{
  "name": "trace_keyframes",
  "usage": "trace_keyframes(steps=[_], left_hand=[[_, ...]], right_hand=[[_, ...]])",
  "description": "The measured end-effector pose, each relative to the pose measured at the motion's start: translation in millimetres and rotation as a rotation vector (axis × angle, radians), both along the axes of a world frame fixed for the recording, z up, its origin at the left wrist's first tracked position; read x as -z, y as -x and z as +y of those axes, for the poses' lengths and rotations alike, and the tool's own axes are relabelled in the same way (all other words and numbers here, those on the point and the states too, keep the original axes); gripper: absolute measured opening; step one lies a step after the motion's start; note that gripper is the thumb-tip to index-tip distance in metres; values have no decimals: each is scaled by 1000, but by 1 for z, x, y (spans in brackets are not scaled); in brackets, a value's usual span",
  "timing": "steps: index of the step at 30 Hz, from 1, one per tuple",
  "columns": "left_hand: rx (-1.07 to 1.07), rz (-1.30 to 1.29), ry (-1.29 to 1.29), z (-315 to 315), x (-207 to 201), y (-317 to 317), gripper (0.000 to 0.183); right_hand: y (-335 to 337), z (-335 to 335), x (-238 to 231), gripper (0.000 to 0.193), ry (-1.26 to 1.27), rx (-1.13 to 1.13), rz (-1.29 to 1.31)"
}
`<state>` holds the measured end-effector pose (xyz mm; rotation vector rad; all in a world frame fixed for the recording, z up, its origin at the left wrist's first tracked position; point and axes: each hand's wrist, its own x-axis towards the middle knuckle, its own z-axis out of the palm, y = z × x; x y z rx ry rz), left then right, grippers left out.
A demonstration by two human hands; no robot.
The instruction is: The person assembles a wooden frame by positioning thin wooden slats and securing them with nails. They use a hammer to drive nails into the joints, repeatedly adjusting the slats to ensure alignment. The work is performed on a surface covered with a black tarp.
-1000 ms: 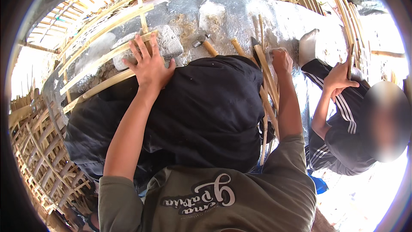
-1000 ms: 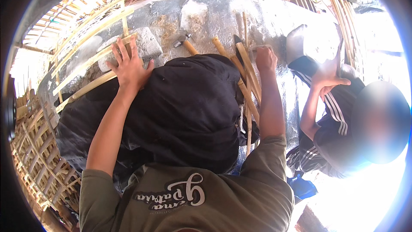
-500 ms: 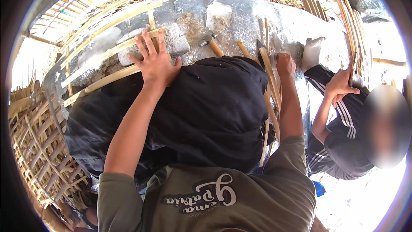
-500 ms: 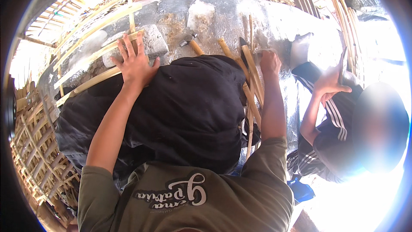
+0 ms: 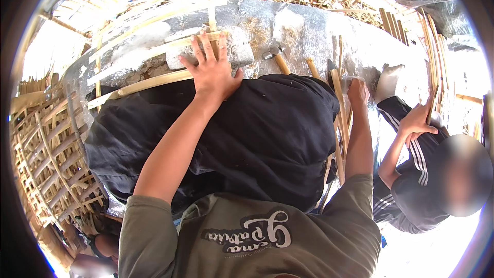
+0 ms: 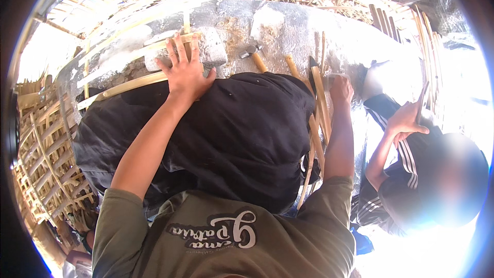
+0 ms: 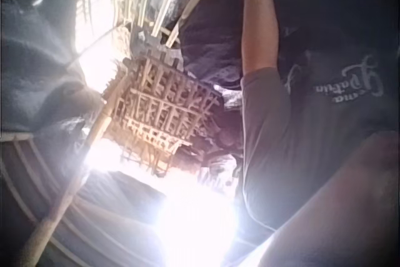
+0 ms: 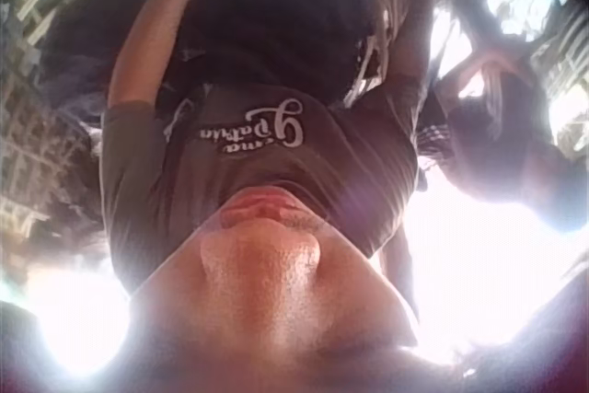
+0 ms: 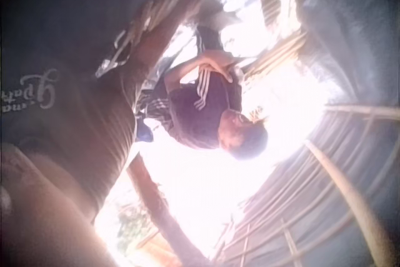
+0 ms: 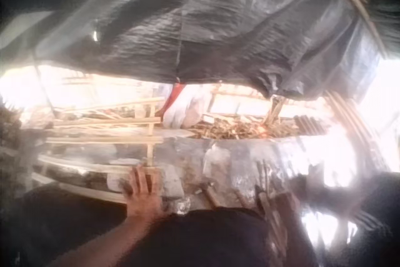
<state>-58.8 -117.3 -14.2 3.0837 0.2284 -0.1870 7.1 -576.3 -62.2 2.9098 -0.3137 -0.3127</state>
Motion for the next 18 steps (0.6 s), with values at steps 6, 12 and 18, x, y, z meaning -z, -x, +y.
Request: trace_keyframes(steps=[6,12,18], left_hand=[[9,-26,21,1,3,0,100],[13,28,-41,-2,-3,-2,96],[2,-61,-38,-4,1,1,95]], right_hand=[[-1,-5,0,22,-25,27,8],[2,-23,11,15,-76,11,-35],[3,-25,11,13,-151,51,-76]])
